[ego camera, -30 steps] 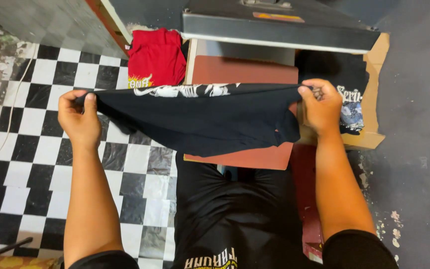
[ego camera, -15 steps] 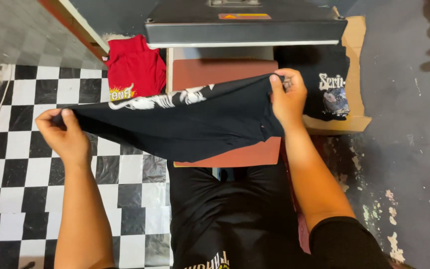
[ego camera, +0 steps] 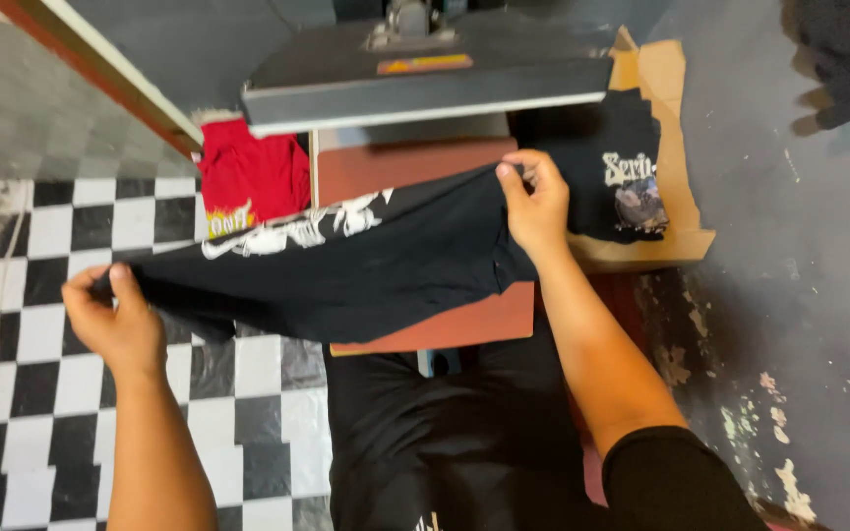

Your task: Aligning a t-shirt on a heat press and pulling the handle to apply heat.

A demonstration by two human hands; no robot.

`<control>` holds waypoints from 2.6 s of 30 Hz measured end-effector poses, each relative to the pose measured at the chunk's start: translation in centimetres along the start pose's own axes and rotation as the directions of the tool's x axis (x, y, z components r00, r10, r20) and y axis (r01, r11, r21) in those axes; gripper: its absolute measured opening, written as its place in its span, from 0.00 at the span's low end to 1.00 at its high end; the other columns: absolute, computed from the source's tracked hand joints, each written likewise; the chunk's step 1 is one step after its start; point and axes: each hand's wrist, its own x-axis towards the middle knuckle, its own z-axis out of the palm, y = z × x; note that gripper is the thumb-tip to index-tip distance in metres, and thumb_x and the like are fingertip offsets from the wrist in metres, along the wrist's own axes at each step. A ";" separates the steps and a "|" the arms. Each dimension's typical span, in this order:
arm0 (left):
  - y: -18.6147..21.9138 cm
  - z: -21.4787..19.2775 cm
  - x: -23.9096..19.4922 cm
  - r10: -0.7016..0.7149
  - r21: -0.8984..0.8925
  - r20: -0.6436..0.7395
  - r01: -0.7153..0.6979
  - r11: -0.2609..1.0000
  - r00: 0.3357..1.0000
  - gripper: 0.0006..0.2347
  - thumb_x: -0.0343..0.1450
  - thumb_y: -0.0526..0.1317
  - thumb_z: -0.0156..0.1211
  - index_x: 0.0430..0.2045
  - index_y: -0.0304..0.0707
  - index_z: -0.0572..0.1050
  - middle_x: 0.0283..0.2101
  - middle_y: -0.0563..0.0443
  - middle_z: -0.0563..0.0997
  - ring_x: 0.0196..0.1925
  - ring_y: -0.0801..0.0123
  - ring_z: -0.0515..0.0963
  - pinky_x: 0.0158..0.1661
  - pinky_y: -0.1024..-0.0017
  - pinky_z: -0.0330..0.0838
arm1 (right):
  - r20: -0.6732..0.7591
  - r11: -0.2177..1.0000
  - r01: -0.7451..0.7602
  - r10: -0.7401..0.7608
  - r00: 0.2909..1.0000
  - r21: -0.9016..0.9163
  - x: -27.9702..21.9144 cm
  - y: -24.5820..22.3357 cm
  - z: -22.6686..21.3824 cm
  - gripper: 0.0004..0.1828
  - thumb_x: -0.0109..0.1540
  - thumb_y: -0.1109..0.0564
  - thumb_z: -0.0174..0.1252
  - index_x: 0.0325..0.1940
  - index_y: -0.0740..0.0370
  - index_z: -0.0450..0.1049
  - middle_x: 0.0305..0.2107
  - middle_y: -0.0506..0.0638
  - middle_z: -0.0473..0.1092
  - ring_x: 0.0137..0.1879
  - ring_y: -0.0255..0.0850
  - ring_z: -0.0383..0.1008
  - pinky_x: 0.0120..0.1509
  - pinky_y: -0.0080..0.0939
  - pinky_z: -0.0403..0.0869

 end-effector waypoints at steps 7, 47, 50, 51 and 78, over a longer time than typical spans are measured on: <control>-1.1 1.0 -0.2 -0.157 -0.109 -0.090 0.147 0.983 0.983 0.05 0.82 0.30 0.61 0.47 0.28 0.70 0.43 0.45 0.74 0.40 0.70 0.70 0.45 0.74 0.70 | 0.017 0.997 -0.044 0.043 0.999 0.058 0.3 0.9 -0.7 0.07 0.65 0.64 0.60 0.48 0.65 0.75 0.30 0.46 0.69 0.34 0.31 0.65 0.41 0.28 0.67; 11.4 10.5 -3.8 -0.545 -0.184 0.474 0.683 0.707 0.692 0.14 0.68 0.44 0.73 0.43 0.36 0.82 0.30 0.47 0.79 0.30 0.71 0.78 0.31 0.76 0.78 | 0.336 0.829 -0.533 0.459 0.822 0.169 -3.0 -3.4 2.5 0.13 0.59 0.61 0.70 0.46 0.66 0.78 0.28 0.46 0.73 0.31 0.27 0.72 0.30 0.22 0.73; 14.3 13.1 -5.2 -0.507 -0.240 0.518 0.686 0.687 0.689 0.14 0.68 0.42 0.72 0.43 0.35 0.82 0.31 0.47 0.81 0.32 0.72 0.79 0.33 0.75 0.79 | 0.313 0.860 -0.466 0.393 0.865 0.207 -4.1 -3.6 4.4 0.13 0.58 0.62 0.71 0.45 0.64 0.79 0.29 0.47 0.76 0.32 0.28 0.75 0.33 0.24 0.76; 14.8 14.1 -5.9 -0.490 -0.262 0.523 0.679 0.686 0.697 0.13 0.67 0.41 0.73 0.41 0.36 0.83 0.29 0.49 0.82 0.29 0.75 0.79 0.30 0.76 0.79 | 0.298 0.868 -0.443 0.373 0.879 0.223 -4.6 -3.5 4.9 0.14 0.57 0.61 0.73 0.45 0.64 0.78 0.29 0.48 0.76 0.32 0.29 0.75 0.34 0.25 0.76; 21.4 14.2 -7.4 -0.278 -0.286 0.630 0.549 0.785 0.725 0.11 0.72 0.38 0.61 0.47 0.43 0.83 0.44 0.44 0.86 0.49 0.64 0.84 0.49 0.65 0.79 | 0.193 0.997 0.001 0.013 0.981 -0.074 -6.5 -7.6 5.4 0.14 0.53 0.62 0.74 0.43 0.54 0.84 0.30 0.50 0.77 0.39 0.41 0.82 0.46 0.37 0.81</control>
